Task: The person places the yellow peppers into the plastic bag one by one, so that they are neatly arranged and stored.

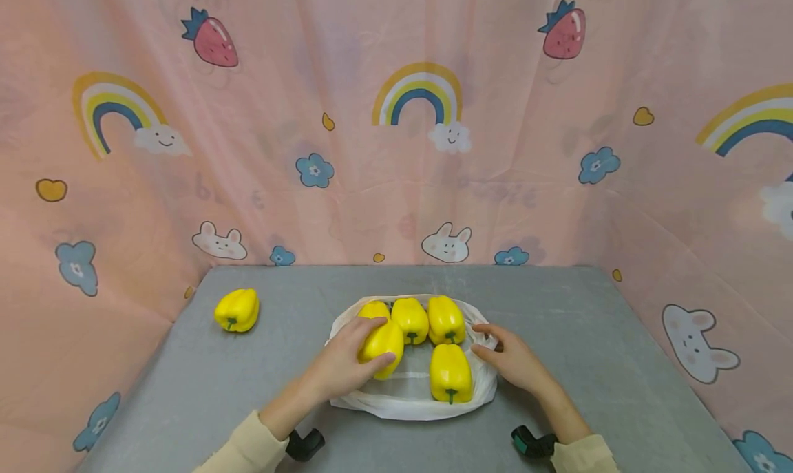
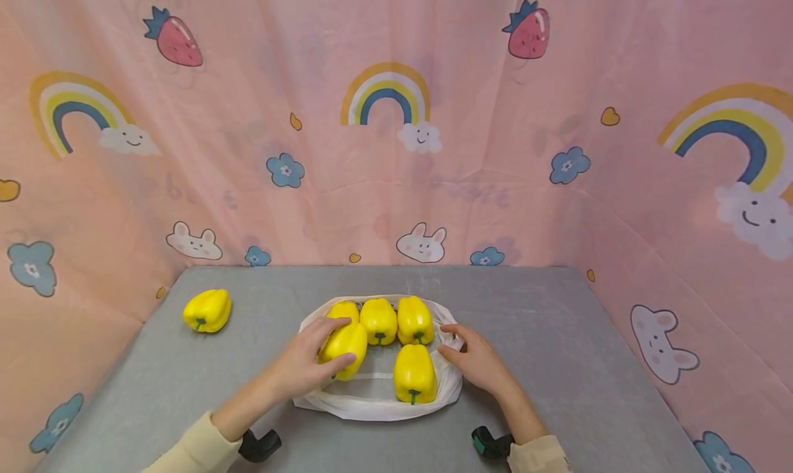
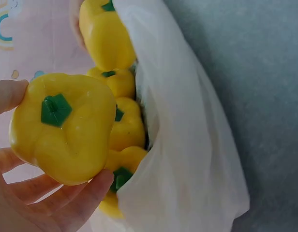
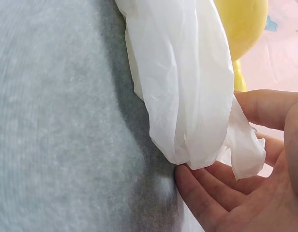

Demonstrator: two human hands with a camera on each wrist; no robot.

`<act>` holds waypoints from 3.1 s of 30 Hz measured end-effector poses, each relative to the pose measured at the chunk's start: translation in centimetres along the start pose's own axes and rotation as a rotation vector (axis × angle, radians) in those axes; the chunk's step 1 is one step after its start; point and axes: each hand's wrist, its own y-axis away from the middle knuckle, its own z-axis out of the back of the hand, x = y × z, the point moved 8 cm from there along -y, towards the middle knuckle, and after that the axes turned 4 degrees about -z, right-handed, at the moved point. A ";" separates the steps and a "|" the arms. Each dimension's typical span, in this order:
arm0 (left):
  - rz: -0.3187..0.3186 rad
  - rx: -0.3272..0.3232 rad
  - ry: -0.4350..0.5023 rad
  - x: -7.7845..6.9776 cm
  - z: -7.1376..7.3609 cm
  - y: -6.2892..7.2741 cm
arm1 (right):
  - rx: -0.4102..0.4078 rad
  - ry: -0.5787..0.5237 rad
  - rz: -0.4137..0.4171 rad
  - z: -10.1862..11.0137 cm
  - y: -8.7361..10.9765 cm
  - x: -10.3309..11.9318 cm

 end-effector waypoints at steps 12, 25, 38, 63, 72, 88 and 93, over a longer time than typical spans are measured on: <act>0.014 0.057 -0.016 0.0 -2.2 -0.1 | -0.004 0.018 -0.002 0.0 0.0 -0.1; 0.077 0.101 0.057 1.1 -4.5 -0.1 | -0.007 0.007 -0.016 0.0 -0.2 -0.2; 0.123 0.100 0.104 1.6 -5.4 -0.2 | 0.004 0.005 -0.006 0.0 0.0 0.2; 0.209 0.066 0.137 1.5 -6.6 -0.3 | 0.008 0.003 -0.017 -0.3 0.0 0.0; 0.196 0.096 0.092 0.8 -5.3 -0.2 | 0.012 -0.001 -0.023 -0.2 -0.1 0.0; 0.008 -0.024 0.016 -0.3 -0.5 0.0 | 0.017 0.003 -0.025 -0.1 0.0 -0.2; -0.033 -0.078 0.019 -0.2 0.9 0.3 | 0.014 -0.007 -0.015 -0.1 -0.1 -0.1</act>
